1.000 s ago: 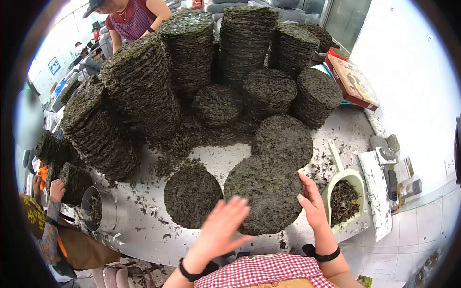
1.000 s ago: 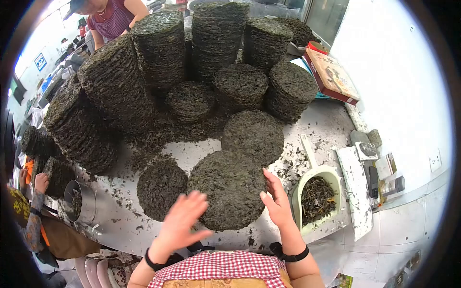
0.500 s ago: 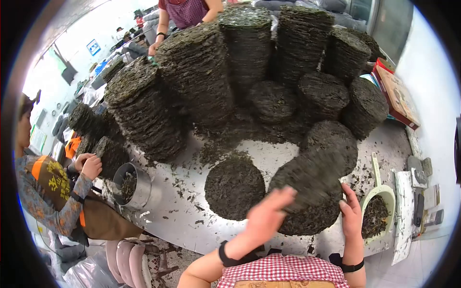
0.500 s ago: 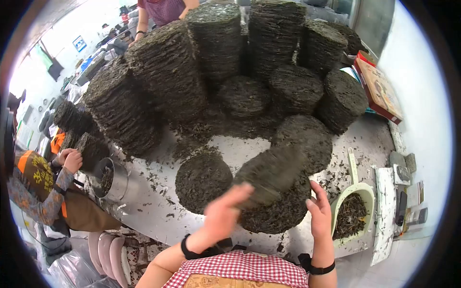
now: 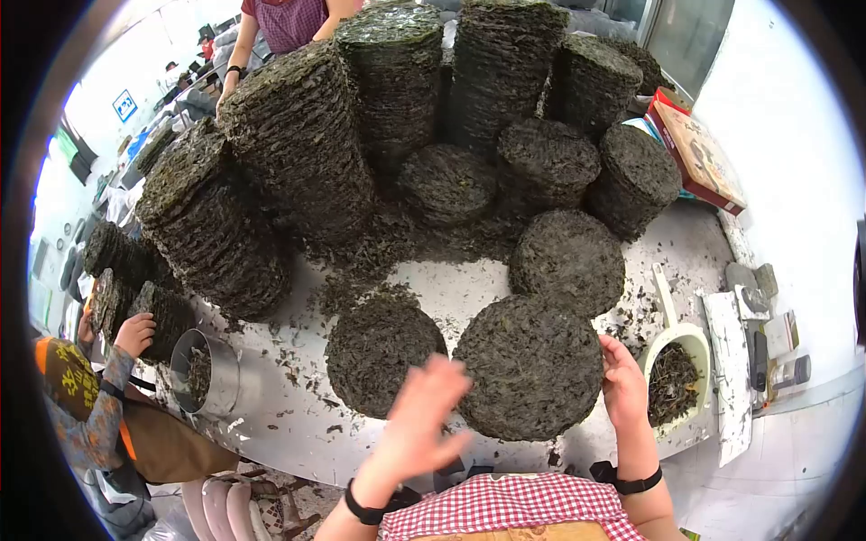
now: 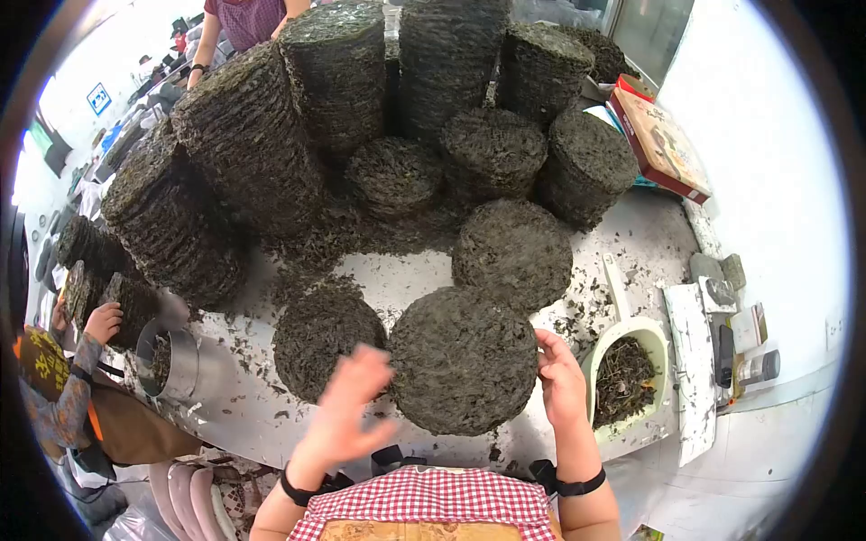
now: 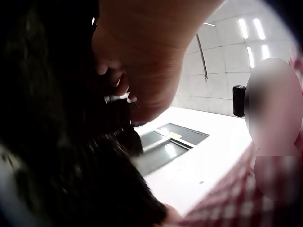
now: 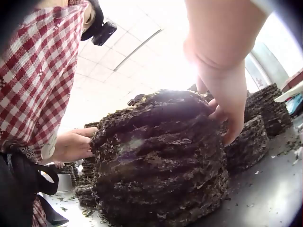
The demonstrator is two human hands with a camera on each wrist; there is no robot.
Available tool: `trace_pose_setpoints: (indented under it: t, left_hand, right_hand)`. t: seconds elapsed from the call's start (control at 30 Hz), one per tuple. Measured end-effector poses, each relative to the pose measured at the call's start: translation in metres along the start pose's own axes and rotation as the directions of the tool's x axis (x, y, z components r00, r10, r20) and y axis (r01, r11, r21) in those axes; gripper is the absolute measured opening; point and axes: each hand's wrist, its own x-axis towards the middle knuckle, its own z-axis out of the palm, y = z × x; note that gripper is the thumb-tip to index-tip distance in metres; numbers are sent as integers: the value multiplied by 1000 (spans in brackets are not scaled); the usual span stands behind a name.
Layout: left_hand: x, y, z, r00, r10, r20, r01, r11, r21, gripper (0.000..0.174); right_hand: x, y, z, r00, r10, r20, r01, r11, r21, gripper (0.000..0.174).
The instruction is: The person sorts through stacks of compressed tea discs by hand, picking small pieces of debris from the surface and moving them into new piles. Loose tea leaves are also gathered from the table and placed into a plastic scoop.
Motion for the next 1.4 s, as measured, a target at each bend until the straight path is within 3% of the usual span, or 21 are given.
trace_pose_setpoints:
  t: [0.13, 0.17, 0.23, 0.3, 0.4, 0.53, 0.63, 0.7, 0.73, 0.83, 0.87, 0.9, 0.93, 0.97, 1.0, 1.03, 1.1, 1.17, 1.3, 1.37, 1.4]
  left_hand:
    - [22, 22, 39, 956, 238, 172, -250, 967, 50, 63]
    - [22, 21, 42, 953, 250, 175, -261, 964, 45, 63]
    - [22, 17, 43, 950, 253, 183, -261, 965, 21, 62]
    - [20, 17, 43, 947, 253, 199, -260, 965, 11, 61]
    - [19, 16, 45, 951, 239, 194, -248, 969, 19, 61]
    - [18, 15, 51, 958, 236, 163, -239, 971, 0, 63]
    - [14, 10, 46, 958, 237, 160, -238, 971, -10, 63]
    - [17, 12, 45, 962, 236, 136, -226, 970, -84, 62]
    - [19, 15, 41, 967, 214, 139, -202, 974, -98, 61]
    - [20, 17, 46, 971, 200, 128, -194, 979, -56, 61]
    - [20, 16, 48, 967, 220, 130, -216, 975, -49, 62]
    - [22, 18, 49, 963, 233, 135, -228, 972, -55, 62]
    - [23, 22, 48, 962, 238, 134, -240, 971, -2, 62]
    - [23, 25, 47, 960, 244, 134, -253, 966, 52, 63]
    - [23, 27, 47, 948, 259, 185, -276, 958, 72, 61]
    - [24, 31, 46, 946, 263, 189, -280, 957, 69, 61]
    - [28, 38, 42, 940, 230, 254, -267, 955, 125, 61]
    - [28, 35, 47, 946, 228, 230, -259, 959, 116, 62]
    - [30, 26, 36, 978, 161, 135, -169, 985, 46, 62]
    - [29, 26, 13, 967, -197, -159, 141, 942, -304, 54]
    - [28, 21, 5, 814, -506, -286, 424, 853, -304, 48]
  right_hand:
    - [0, -13, 2, 998, -66, -22, 52, 918, -393, 46]
    - [6, -17, 6, 899, -430, 85, 367, 633, -682, 31]
    - [12, -49, 29, 842, -489, 228, 445, 392, -805, 16]
    - [34, -50, 39, 832, -494, 254, 482, 414, -772, 11]
    - [61, -43, 47, 832, -375, 408, 480, 118, -869, 10]
    - [77, -45, 50, 876, -218, 430, 457, 92, -885, 8]
    - [71, -49, 47, 913, -171, 371, 408, 324, -854, 5]
    - [59, -48, 21, 883, -343, 320, 468, 616, -633, 5]
    - [43, -56, 1, 958, -235, 168, 288, 819, -497, 4]
    - [-10, -80, -88, 988, -148, 49, 156, 944, -290, 8]
    - [-23, -91, -111, 984, -104, -144, 29, 894, -448, 9]
    - [-34, -100, -115, 954, -212, -212, -25, 650, -760, 10]
    - [-42, -101, -115, 861, -502, -84, -1, 165, -986, 13]
    - [-47, -100, -111, 738, -652, 174, -100, -361, -927, 17]
    - [-47, -96, -101, 864, -500, -61, 26, 164, -986, 23]
    - [-45, -87, -88, 960, -229, -163, 29, 657, -753, 30]
    - [-31, -53, -55, 987, -52, 149, 129, 810, -572, 36]
    - [-16, -22, -25, 946, -185, 266, 323, 580, -748, 37]
    - [-9, -8, -7, 976, -186, 115, 219, 804, -553, 42]
    - [-6, -1, -13, 982, -169, 90, 191, 825, -532, 41]
    - [-7, -7, -8, 987, -154, 52, 157, 816, -557, 37]
